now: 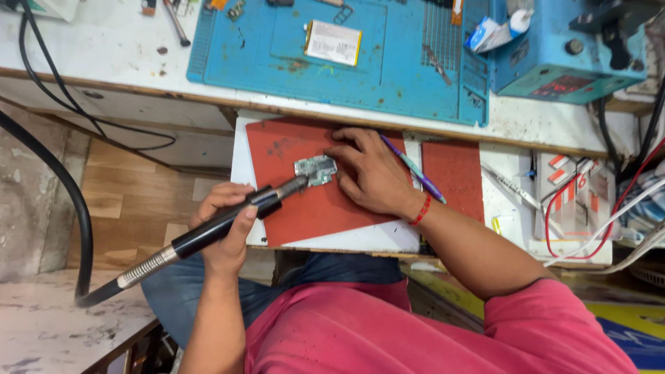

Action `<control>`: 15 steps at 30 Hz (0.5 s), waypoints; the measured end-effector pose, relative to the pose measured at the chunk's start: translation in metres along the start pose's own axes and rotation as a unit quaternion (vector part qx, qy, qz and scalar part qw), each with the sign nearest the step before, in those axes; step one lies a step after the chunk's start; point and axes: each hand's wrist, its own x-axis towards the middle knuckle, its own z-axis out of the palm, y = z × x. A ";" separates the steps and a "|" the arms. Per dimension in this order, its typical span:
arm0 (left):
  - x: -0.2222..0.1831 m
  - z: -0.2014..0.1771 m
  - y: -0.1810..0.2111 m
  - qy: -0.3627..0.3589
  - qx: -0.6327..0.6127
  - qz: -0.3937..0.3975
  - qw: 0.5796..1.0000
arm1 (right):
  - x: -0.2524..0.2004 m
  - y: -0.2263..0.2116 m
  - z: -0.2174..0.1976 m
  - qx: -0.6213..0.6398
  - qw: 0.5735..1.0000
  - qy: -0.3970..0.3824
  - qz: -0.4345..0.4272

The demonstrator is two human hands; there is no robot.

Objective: The person uses a hot air gun to apply heat to a small circuit board placed on a red mat. They repeatedly reposition the board and direct the hot air at specific components while holding it steady with their other hand.

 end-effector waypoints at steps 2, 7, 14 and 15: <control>-0.003 0.000 0.000 0.006 0.002 -0.003 1.000 | -0.001 0.000 0.001 -0.001 1.000 0.003 -0.008; 0.000 0.002 0.000 -0.018 0.003 -0.016 1.000 | 0.002 0.001 0.000 -0.005 1.000 -0.006 -0.018; 0.003 0.005 0.001 0.040 -0.002 -0.008 0.999 | 0.004 0.000 -0.002 -0.005 1.000 -0.004 -0.021; 0.000 0.005 0.000 0.050 -0.004 -0.005 0.999 | 0.003 0.000 -0.002 -0.009 1.000 -0.005 -0.019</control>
